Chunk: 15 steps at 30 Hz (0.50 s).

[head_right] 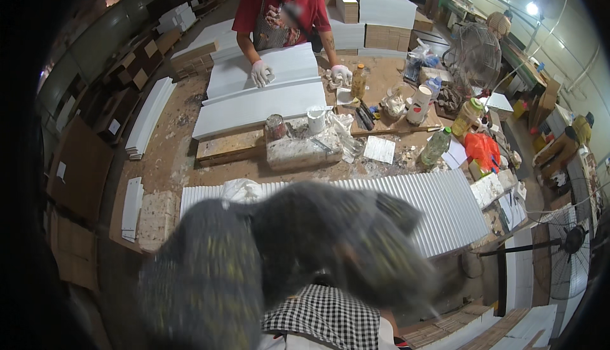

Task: The person wipes the surface of a stack of white corrugated panels with a white cloth. They repeatedly wipe the panels, occasionally lifting one to wipe underneath, and continue the wiping motion across the stack.

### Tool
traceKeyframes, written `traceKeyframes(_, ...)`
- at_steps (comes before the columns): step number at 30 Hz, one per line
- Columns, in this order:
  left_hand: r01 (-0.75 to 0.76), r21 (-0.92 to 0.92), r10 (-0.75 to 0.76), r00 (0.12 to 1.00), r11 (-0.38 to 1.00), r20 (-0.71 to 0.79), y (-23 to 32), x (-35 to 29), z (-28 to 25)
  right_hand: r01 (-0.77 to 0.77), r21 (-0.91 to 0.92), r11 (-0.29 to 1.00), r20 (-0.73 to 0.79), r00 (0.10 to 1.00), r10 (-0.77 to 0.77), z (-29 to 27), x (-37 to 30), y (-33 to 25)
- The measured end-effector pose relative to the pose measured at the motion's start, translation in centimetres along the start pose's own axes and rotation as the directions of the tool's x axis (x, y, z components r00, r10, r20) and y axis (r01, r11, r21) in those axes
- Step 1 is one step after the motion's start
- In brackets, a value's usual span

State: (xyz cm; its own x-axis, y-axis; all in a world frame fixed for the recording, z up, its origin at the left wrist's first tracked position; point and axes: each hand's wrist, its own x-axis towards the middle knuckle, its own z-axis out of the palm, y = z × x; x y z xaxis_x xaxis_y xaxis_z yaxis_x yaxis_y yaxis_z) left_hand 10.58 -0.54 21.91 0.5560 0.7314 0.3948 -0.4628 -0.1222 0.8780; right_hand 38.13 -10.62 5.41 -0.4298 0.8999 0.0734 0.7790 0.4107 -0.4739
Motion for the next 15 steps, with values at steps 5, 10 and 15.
traceKeyframes(5, -0.111, 0.084, 0.122, 0.983, 0.990, -0.138, 2.7, 4.2, -2.3, -0.070, 0.150, 0.986, -0.050, 0.996, 0.078, -0.4, -0.4, 0.6)
traceKeyframes(10, -0.286, 0.156, 0.322, 0.896, 0.945, -0.306, 8.8, 10.2, -8.2, -0.047, 0.101, 0.994, -0.084, 0.995, 0.055, 0.1, -0.2, 0.6)
traceKeyframes(15, -0.396, 0.122, 0.410, 0.817, 0.910, -0.406, 15.5, 13.0, -13.4, -0.015, 0.127, 0.992, -0.084, 0.996, 0.026, -0.4, 0.2, 0.6)
